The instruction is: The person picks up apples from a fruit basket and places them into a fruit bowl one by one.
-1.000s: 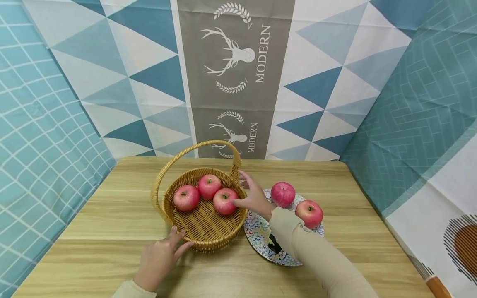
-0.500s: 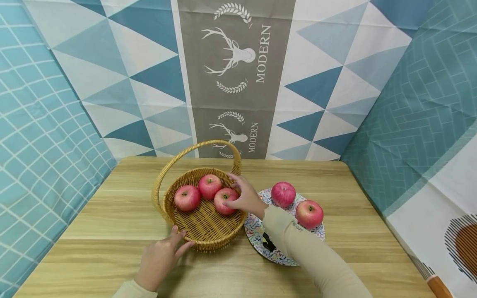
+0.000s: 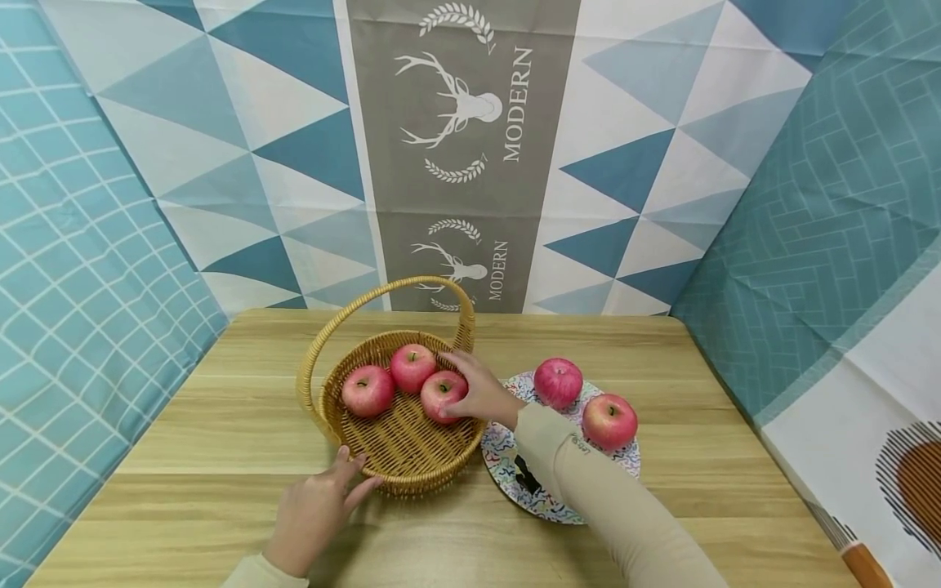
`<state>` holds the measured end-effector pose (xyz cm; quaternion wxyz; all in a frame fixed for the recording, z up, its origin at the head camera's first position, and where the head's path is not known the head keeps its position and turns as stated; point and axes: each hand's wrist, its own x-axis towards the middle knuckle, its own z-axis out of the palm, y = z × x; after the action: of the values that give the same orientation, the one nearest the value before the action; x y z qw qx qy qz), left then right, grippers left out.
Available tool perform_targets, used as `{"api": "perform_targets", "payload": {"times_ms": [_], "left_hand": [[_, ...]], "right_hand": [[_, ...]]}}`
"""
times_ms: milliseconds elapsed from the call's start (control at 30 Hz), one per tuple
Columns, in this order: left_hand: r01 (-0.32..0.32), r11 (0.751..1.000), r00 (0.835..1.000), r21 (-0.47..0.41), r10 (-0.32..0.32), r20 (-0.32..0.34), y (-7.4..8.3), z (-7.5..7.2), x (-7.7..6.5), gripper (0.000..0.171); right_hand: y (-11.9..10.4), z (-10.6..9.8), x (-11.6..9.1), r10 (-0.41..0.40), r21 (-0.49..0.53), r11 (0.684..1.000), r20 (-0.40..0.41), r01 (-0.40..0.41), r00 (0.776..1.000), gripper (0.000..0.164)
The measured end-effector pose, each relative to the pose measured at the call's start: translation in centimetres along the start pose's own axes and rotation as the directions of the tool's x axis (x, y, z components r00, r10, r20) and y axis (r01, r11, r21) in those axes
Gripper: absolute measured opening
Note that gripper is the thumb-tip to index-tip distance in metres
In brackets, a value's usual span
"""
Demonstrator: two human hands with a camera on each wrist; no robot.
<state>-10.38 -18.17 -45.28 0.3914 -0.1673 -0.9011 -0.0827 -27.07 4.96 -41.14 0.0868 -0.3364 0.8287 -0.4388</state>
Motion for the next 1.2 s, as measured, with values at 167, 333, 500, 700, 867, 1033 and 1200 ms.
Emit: {"api": "perform_targets", "payload": {"times_ms": [167, 333, 500, 700, 867, 1033, 1200], "left_hand": [[-0.003, 1.0, 1.0, 0.003, 0.003, -0.011, 0.1, 0.2, -0.1, 0.073], [-0.004, 1.0, 1.0, 0.003, 0.004, -0.015, 0.4, 0.4, -0.6, 0.074], [-0.004, 1.0, 0.999, 0.0, 0.004, -0.04, 0.3, 0.4, -0.7, 0.073], [-0.002, 1.0, 0.999, -0.004, 0.001, -0.05, 0.1, 0.4, -0.5, 0.072], [-0.01, 1.0, 0.999, 0.001, 0.01, -0.05, 0.1, 0.5, -0.6, 0.072], [-0.012, 1.0, 0.998, 0.01, 0.013, -0.059, 0.0, 0.5, -0.5, 0.072], [-0.013, 1.0, 0.998, 0.019, 0.015, -0.069, 0.0, 0.5, -0.4, 0.07]], "right_hand": [[0.2, 0.3, 0.0, 0.026, -0.023, 0.999, -0.004, -0.026, 1.0, 0.09], [0.6, 1.0, -0.1, 0.035, -0.073, 0.997, -0.027, -0.036, 0.999, 0.085], [0.1, 1.4, 0.1, 0.027, -0.133, 0.991, 0.008, -0.026, 1.0, 0.086], [-0.6, 1.7, 0.5, 0.086, -0.152, 0.985, 0.025, -0.081, 0.996, 0.089], [-0.4, 1.9, 0.7, 0.089, -0.221, 0.972, 0.047, -0.077, 0.995, 0.089], [-0.3, 1.9, 0.8, 0.037, -0.328, 0.945, 0.069, -0.013, 0.997, 0.089], [-0.3, 1.9, 1.0, 0.022, -0.385, 0.923, 0.072, 0.008, 0.997, 0.087]]}}
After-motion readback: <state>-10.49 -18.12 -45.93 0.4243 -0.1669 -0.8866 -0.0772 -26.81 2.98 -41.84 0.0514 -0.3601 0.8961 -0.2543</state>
